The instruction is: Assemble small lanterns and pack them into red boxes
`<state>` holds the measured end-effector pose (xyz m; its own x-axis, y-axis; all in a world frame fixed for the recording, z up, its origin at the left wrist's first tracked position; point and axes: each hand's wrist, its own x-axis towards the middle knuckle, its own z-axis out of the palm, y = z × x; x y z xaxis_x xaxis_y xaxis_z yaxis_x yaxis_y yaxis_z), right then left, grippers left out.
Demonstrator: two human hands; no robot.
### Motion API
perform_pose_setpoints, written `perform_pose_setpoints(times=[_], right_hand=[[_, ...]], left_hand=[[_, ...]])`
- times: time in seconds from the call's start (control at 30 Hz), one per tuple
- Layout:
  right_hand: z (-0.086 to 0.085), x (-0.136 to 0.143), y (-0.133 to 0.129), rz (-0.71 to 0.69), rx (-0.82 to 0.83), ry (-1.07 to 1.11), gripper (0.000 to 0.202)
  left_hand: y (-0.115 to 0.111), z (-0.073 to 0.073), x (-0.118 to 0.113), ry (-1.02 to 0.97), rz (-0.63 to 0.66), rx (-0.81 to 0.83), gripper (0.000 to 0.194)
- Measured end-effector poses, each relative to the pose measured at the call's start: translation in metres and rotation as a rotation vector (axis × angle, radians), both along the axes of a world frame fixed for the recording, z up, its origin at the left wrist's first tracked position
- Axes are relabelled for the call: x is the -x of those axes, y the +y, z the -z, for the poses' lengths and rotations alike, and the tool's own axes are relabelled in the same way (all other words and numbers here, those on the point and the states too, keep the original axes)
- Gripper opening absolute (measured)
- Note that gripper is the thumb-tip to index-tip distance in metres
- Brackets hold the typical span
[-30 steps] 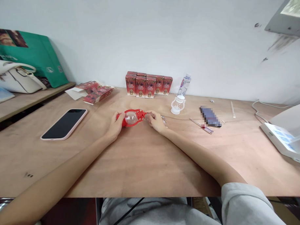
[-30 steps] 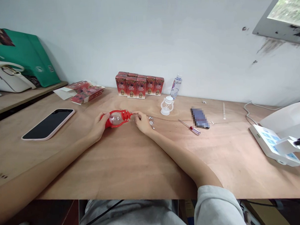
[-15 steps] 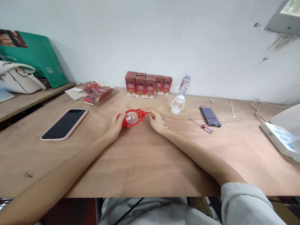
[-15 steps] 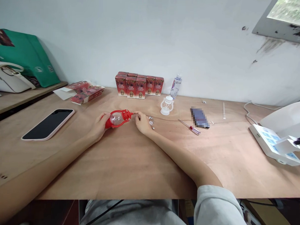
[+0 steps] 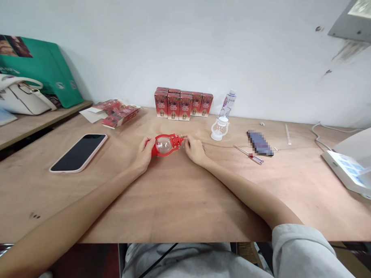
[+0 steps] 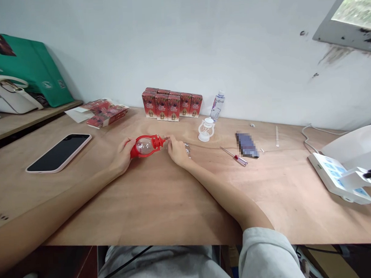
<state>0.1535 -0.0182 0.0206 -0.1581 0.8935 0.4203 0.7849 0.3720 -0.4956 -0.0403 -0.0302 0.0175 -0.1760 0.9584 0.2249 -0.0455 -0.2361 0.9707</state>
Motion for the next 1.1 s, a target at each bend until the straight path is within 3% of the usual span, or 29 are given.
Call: perform_pose_setpoints(times=[0.2,0.37,0.57,0.7,0.8,0.87,1.0,1.1], right_hand=[[0.001,0.001,-0.002,0.049,0.012,-0.100,0.035],[0.004,-0.001,0.002,0.010,-0.037,0.171,0.028],[0.011,-0.001,0.005,-0.025,-0.259,0.446,0.024],[0.009,0.003,-0.004,-0.224,-0.501,0.165,0.028],[0.004,0.008,-0.014,-0.465,-0.575,-0.145,0.032],[0.002,0.009,-0.019,-0.528,-0.594,-0.217,0.035],[0.003,0.008,-0.020,-0.330,-0.525,0.002,0.046],[0.008,0.008,-0.011,-0.299,-0.251,0.319,0.067]], left_hand=[[-0.001,-0.003,0.002,-0.008,0.005,0.042,0.028],[-0.002,-0.006,0.002,0.041,-0.027,0.059,0.027],[-0.004,-0.009,0.001,0.148,-0.057,0.045,0.020],[-0.001,-0.005,0.002,0.135,-0.050,0.037,0.022],[0.001,-0.003,0.001,0.021,-0.037,0.020,0.025],[0.001,-0.004,0.000,-0.115,-0.011,0.050,0.024],[-0.002,-0.010,-0.001,-0.365,0.047,0.140,0.019],[-0.006,-0.013,-0.002,-0.442,0.084,0.169,0.017]])
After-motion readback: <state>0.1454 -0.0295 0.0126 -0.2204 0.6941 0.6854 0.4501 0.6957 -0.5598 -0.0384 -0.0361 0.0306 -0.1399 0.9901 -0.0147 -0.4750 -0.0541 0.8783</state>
